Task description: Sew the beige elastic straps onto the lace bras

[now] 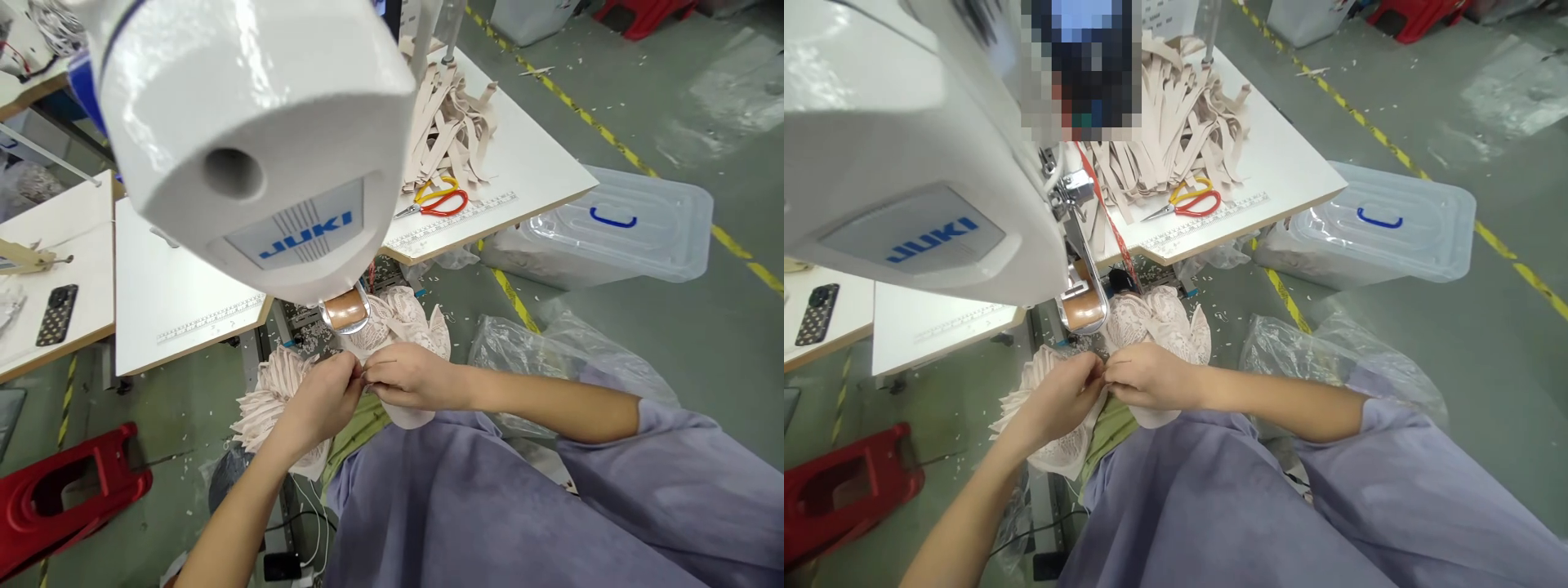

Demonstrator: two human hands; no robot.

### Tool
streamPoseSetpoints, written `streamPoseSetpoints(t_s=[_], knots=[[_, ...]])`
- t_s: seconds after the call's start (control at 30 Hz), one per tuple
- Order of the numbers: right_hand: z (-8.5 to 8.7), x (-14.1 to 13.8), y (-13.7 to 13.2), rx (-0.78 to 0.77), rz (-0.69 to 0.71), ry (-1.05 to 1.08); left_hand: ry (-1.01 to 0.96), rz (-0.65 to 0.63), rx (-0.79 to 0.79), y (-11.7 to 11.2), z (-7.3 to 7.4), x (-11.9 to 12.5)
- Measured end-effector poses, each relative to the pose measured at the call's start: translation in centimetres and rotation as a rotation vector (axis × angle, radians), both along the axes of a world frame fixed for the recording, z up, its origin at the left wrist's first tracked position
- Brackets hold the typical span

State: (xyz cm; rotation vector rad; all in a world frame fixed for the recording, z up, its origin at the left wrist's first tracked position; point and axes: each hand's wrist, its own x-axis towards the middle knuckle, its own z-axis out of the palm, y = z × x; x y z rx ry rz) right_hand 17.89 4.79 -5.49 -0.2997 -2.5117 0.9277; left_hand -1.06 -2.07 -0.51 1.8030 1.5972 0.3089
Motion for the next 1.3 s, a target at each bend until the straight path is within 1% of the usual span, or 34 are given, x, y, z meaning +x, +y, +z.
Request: streamPoseSetpoints(t_s=[0.03,0.07,0.13,0.17,0.23,0.27,0.33,0.4,0.47,0.57,0.63,0.73,0.8,0.83,0.9,0.97,1.03,1.1,1.17,1.3], knots=[[0.0,0.0,0.0,-0.098,-0.025,0.018,-0.056,0.038,0.005,0.1,-0.3,0.1],[0.1,0.1,0.1,-0.203,-0.054,0.045,-0.139,0.101,0.015,0.0,-0.5,0.4],[0.6,0.2,0.1,-0.396,-0.112,0.109,-0.387,0.289,0.025,-0.2,-1.1,1.3],[0.8,0.2,0.1,-0.462,-0.142,0.139,-0.526,0.394,0.031,-0.4,-1.5,1.9],[1.4,0.3,0.1,-0.515,-0.183,0.172,-0.731,0.58,0.066,-0.9,-2.2,3.0],[1.6,0.3,0.1,-0.51,-0.194,0.174,-0.767,0.643,0.093,-1.1,-2.4,3.5],[2.1,0.4,0.2,-0.477,-0.192,0.154,-0.724,0.695,0.16,-1.5,-2.8,3.9],[2.5,0.6,0.3,-0.439,-0.169,0.115,-0.603,0.664,0.234,-1.8,-2.8,3.8],[2.8,0.8,0.4,-0.413,-0.144,0.074,-0.457,0.589,0.33,-2.0,-2.8,3.4],[3.1,0.8,0.4,-0.423,-0.143,0.038,-0.281,0.499,0.453,-1.9,-2.7,2.9],[3.1,0.7,0.5,-0.459,-0.184,0.042,-0.233,0.483,0.476,-1.8,-2.8,2.8],[3.2,0.4,0.9,-0.557,-0.265,0.008,-0.228,0.479,0.475,-1.6,-2.9,3.0],[3.2,0.5,1.5,-0.597,-0.284,-0.037,-0.219,0.485,0.483,-1.5,-2.9,3.0],[3.3,0.6,1.9,-0.58,-0.289,-0.053,-0.199,0.491,0.493,-1.6,-2.7,3.0],[3.5,0.8,2.6,-0.464,-0.313,-0.073,-0.132,0.482,0.534,-1.7,-2.2,2.9],[3.8,1.0,3.3,-0.325,-0.328,-0.092,-0.059,0.425,0.578,-1.7,-1.5,2.7],[4.2,1.0,3.7,-0.268,-0.295,-0.111,-0.01,0.359,0.603,-1.6,-0.7,2.6],[4.7,0.9,4.1,-0.303,-0.238,-0.13,0.008,0.322,0.602,-1.5,-0.1,2.5],[5.2,0.9,4.3,-0.376,-0.192,-0.151,0.007,0.306,0.596,-1.3,0.3,2.4],[5.8,0.9,4.7,-0.501,-0.114,-0.194,0.014,0.293,0.575,-1.1,0.4,2.2]])
